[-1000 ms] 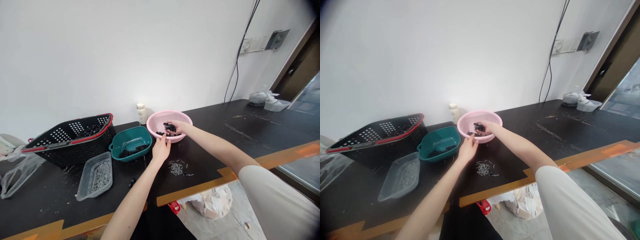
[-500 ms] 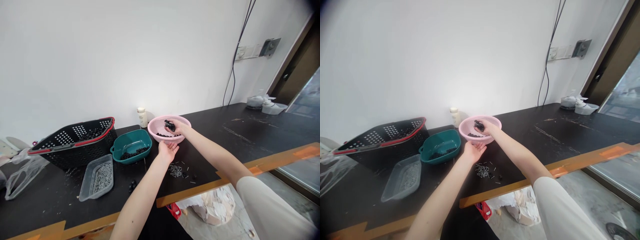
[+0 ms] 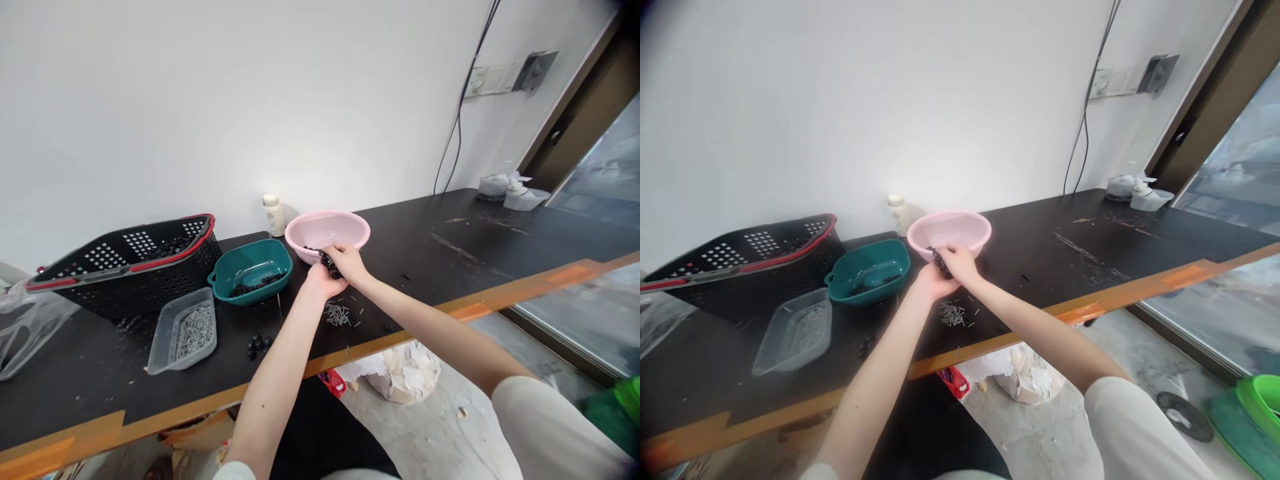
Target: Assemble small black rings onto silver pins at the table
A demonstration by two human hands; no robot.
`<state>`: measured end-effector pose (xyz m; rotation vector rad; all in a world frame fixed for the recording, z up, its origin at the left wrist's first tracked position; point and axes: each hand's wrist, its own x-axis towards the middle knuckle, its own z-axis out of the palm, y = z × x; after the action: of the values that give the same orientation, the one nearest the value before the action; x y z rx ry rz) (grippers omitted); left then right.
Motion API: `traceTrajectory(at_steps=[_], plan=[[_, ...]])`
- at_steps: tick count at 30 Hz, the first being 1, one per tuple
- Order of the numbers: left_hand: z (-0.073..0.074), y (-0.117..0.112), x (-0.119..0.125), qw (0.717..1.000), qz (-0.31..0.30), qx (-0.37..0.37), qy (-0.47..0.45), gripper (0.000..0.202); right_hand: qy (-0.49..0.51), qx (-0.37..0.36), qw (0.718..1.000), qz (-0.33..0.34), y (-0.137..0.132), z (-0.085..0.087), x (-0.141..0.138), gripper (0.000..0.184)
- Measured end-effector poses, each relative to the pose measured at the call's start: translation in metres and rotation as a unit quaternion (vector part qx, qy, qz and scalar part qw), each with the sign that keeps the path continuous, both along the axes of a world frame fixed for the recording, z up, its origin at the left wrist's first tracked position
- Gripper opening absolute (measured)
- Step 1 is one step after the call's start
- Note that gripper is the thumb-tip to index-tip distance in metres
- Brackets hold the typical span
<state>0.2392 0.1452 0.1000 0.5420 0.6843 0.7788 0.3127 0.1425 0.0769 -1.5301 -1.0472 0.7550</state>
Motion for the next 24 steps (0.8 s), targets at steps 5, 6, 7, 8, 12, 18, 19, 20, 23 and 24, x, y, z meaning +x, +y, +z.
traceTrajectory(at_steps=[5, 6, 7, 8, 12, 18, 19, 20, 23, 24], plan=[[-0.017, -0.016, 0.009, 0.998, -0.016, -0.052, -0.042, 0.025, -0.072, 0.033, 0.996, -0.032, -0.033, -0.018, -0.001, 0.016], [-0.022, -0.020, 0.012, 0.997, -0.014, -0.058, -0.041, 0.026, -0.079, 0.034, 0.995, -0.040, -0.037, -0.023, 0.000, 0.016], [-0.027, -0.022, 0.015, 0.997, -0.010, -0.063, -0.039, 0.027, -0.084, 0.034, 0.995, -0.048, -0.040, -0.028, 0.001, 0.017], [-0.032, -0.025, 0.018, 0.997, -0.006, -0.067, -0.035, 0.027, -0.086, 0.033, 0.994, -0.056, -0.042, -0.033, 0.004, 0.018], [-0.047, -0.031, 0.036, 0.996, -0.005, -0.084, -0.007, 0.030, -0.084, 0.016, 0.993, -0.081, -0.046, -0.051, 0.020, 0.022], [-0.057, -0.030, 0.067, 0.995, -0.003, -0.092, 0.027, 0.032, -0.072, -0.018, 0.993, -0.090, -0.054, -0.060, 0.050, 0.027], [-0.058, -0.030, 0.071, 0.996, 0.002, -0.088, 0.029, 0.033, -0.071, -0.022, 0.993, -0.088, -0.055, -0.061, 0.053, 0.027], [-0.060, -0.030, 0.074, 0.996, 0.008, -0.083, 0.030, 0.033, -0.069, -0.025, 0.993, -0.087, -0.056, -0.062, 0.056, 0.028], [-0.062, -0.030, 0.082, 0.997, 0.028, -0.060, 0.025, 0.033, -0.067, -0.025, 0.994, -0.087, -0.055, -0.065, 0.063, 0.028], [-0.063, -0.030, 0.085, 0.998, 0.034, -0.048, 0.019, 0.033, -0.068, -0.022, 0.994, -0.088, -0.054, -0.067, 0.064, 0.028]])
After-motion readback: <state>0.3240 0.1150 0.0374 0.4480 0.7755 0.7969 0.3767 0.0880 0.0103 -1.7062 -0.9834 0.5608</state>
